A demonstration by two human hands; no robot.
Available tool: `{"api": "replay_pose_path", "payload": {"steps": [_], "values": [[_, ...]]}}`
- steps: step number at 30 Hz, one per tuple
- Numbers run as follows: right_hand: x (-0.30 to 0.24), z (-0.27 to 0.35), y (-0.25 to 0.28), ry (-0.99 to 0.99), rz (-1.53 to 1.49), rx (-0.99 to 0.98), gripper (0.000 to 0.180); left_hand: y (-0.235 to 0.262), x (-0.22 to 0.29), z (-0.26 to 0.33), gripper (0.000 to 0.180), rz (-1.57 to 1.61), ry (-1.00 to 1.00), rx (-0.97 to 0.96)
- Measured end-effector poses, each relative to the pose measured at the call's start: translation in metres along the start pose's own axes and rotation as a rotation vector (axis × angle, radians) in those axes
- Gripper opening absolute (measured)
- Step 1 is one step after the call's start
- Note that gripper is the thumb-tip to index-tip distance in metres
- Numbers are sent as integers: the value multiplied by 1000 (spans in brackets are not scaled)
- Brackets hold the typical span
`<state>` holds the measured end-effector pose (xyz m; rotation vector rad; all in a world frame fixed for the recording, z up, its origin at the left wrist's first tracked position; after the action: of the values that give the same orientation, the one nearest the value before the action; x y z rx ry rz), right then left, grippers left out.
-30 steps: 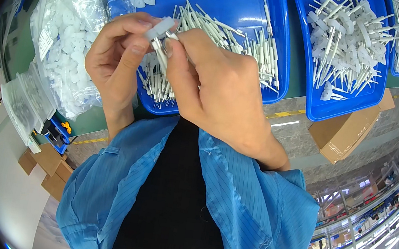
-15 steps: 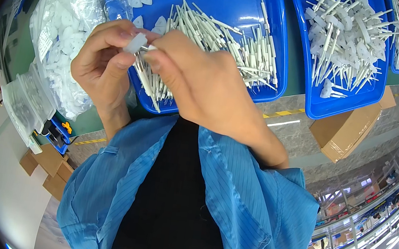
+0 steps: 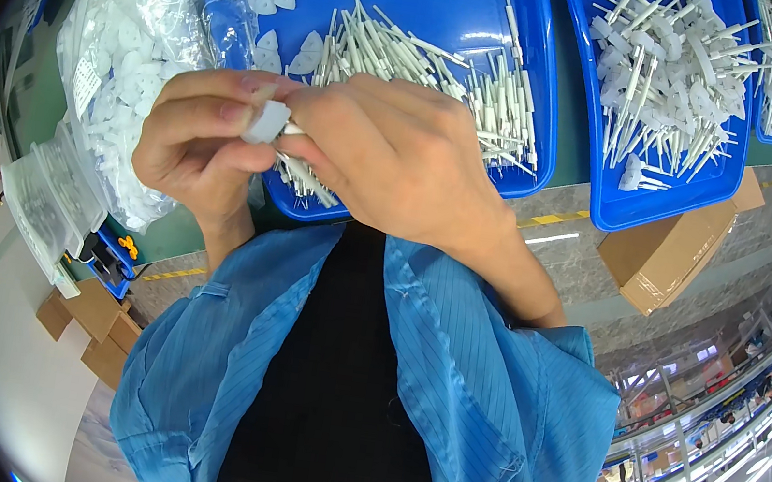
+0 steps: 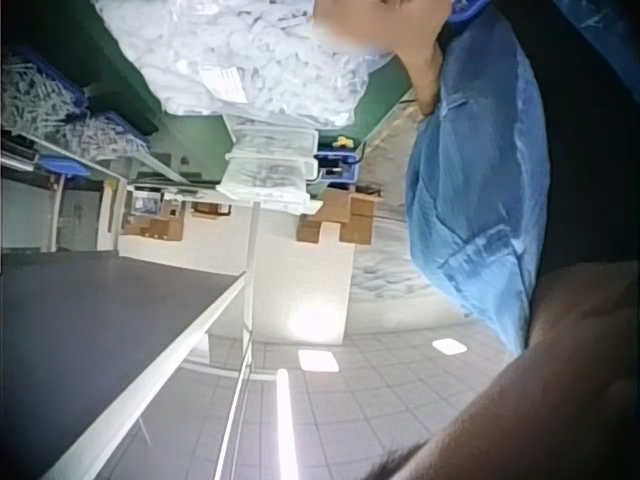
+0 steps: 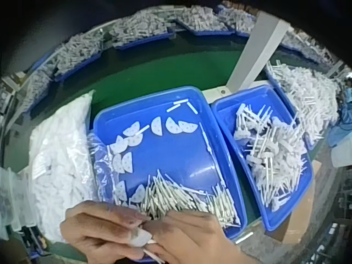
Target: The person repeatedly picks up small white plastic components from blue trays and inserts thin white rods into them. The person handles the parts one at a time, aligning the rod with the component's opening and pushing it in until it is seated. The assembled units are placed back into the tray.
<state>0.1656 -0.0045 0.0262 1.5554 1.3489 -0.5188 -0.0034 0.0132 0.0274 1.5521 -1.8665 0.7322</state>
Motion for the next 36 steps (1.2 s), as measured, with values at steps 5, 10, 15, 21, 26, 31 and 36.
{"api": "replay_pose_path", "payload": {"steps": [5,10,15,21,26,31,36], "values": [[-6,-3,0,-60,-24,60,21,3,0,0,41,-53,-35,-58],[0,1,0,-145,-165,31,18,-3,5,-3,49,-68,163,70],[12,-1,2,-124,-58,22,15,-4,3,2,58,-234,175,119],[7,-7,6,-142,-7,-21,16,-1,8,3,71,-244,237,102],[5,-7,7,-152,-15,-57,19,-5,5,-10,64,-202,208,66],[9,-3,8,-132,35,-69,22,5,4,-14,40,-278,135,-159],[6,-3,16,-189,186,-126,24,3,4,-8,31,-318,138,-107]]}}
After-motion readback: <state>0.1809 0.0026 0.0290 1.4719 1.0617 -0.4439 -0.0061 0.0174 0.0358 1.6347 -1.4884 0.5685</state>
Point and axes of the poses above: each hand's wrist, its own z-axis away from the middle knuckle, its own y-axis out of the back of the hand, x = y × z, the point moved 2 cm from there along -z, towards the middle knuckle, and after that the axes turned 6 degrees about -y, right-handed, at the moved point
